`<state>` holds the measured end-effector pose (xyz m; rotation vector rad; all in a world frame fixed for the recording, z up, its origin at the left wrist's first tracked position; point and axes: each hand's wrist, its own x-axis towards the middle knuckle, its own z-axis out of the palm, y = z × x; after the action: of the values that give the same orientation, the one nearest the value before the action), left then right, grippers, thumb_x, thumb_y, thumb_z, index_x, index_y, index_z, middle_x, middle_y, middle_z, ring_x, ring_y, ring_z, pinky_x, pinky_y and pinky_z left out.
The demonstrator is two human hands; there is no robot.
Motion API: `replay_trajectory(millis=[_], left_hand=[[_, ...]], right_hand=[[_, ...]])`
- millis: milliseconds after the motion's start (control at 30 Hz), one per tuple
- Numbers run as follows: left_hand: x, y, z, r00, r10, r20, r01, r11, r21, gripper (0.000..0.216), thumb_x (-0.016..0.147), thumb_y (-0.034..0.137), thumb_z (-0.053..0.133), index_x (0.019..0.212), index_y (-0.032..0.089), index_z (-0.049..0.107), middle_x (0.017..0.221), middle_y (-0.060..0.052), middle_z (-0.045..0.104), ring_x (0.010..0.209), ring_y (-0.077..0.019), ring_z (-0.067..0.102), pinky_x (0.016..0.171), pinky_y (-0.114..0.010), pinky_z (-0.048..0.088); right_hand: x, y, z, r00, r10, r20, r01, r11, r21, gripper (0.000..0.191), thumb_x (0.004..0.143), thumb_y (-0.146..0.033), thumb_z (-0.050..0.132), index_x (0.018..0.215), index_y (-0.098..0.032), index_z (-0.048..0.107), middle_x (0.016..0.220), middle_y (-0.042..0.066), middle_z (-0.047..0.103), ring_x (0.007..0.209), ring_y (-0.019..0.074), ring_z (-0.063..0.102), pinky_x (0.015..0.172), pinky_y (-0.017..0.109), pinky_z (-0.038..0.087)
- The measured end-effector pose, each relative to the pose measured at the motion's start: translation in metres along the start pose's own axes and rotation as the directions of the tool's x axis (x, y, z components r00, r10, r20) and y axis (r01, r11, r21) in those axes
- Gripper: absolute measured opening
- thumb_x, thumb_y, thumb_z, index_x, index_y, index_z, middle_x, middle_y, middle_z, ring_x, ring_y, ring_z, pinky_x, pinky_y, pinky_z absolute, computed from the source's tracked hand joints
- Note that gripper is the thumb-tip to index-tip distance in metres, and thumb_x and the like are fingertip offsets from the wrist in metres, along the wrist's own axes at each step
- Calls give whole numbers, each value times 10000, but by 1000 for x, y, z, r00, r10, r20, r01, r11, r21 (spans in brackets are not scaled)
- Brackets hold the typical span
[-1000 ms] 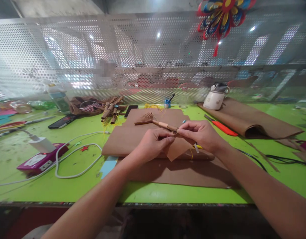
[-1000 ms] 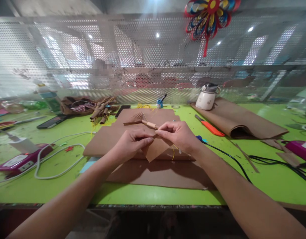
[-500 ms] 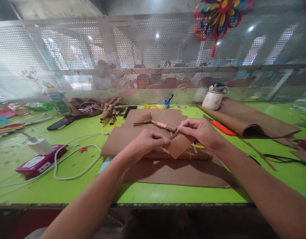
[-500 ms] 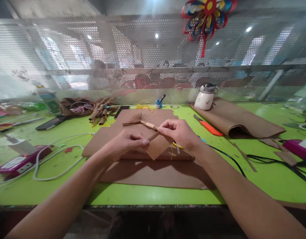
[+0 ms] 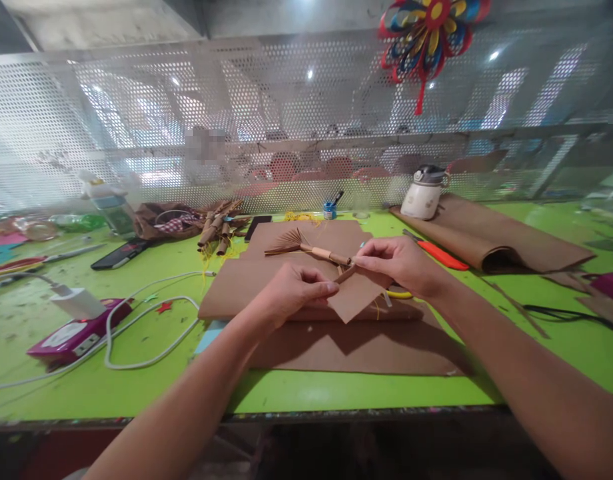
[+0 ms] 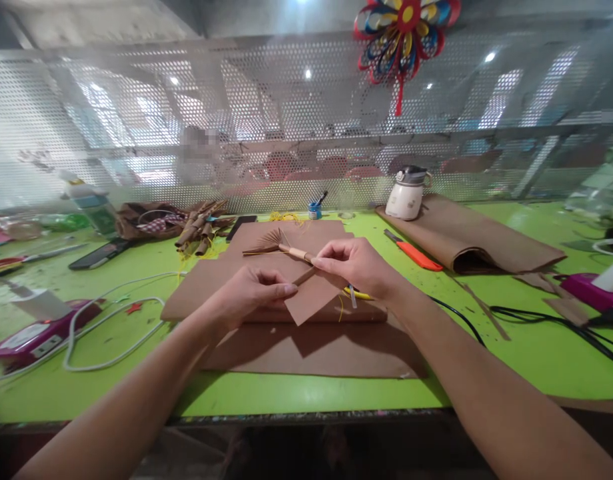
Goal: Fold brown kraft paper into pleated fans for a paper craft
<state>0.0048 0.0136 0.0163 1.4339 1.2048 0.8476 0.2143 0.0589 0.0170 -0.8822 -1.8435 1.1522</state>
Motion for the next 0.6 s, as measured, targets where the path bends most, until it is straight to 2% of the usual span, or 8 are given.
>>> replay_trajectory(millis=[167, 233, 333, 433, 500, 600], left_hand=[[-1, 3, -3, 993, 116, 3, -113, 960, 257, 297, 662, 401, 695, 593, 125, 610, 544, 15, 543, 519, -88, 462, 509, -213, 347], [-3, 5, -5, 992, 119, 30, -123, 949, 290, 305, 691, 416, 664, 604, 134, 588, 534, 25, 512, 502, -84, 443, 487, -208, 331], [-8, 9, -10, 991, 73, 113, -98, 967, 234, 333, 754, 453, 593, 624, 149, 556, 505, 48, 430, 443, -61, 360, 430, -194, 280], [-9, 11, -16, 978, 70, 197, -115, 967, 228, 398, 792, 455, 553, 550, 142, 509, 479, 50, 381, 433, -49, 317, 412, -184, 261], [-8, 10, -19, 970, 57, 236, -101, 979, 177, 413, 798, 436, 560, 523, 137, 483, 479, 49, 389, 439, -49, 349, 425, -179, 307], [-5, 6, -20, 946, -19, 324, 31, 999, -32, 345, 807, 402, 571, 598, 134, 514, 520, 54, 409, 449, -63, 443, 453, -200, 412]], right_hand=[[-1, -4, -3, 992, -31, 125, 53, 983, -177, 226, 718, -371, 672, 701, -146, 658, 673, 15, 615, 625, 121, 521, 578, 248, 385], [-2, -7, -2, 988, -17, 154, 54, 969, -239, 221, 730, -358, 656, 673, -144, 661, 641, 18, 614, 602, 118, 513, 565, 247, 381], [-4, -8, -1, 975, 59, 216, -1, 965, -262, 251, 760, -374, 620, 662, -146, 658, 559, 4, 575, 532, 103, 476, 512, 236, 350], [-4, -5, 0, 968, 79, 236, -16, 966, -257, 282, 762, -408, 614, 672, -144, 659, 548, 0, 562, 523, 98, 468, 504, 229, 342], [-3, -3, 1, 970, 78, 231, -13, 963, -269, 305, 753, -433, 618, 676, -141, 664, 560, 1, 567, 531, 98, 471, 506, 226, 344], [-2, 0, 3, 969, 69, 238, -2, 963, -271, 332, 745, -459, 617, 678, -138, 672, 560, 2, 571, 536, 102, 474, 506, 225, 347]])
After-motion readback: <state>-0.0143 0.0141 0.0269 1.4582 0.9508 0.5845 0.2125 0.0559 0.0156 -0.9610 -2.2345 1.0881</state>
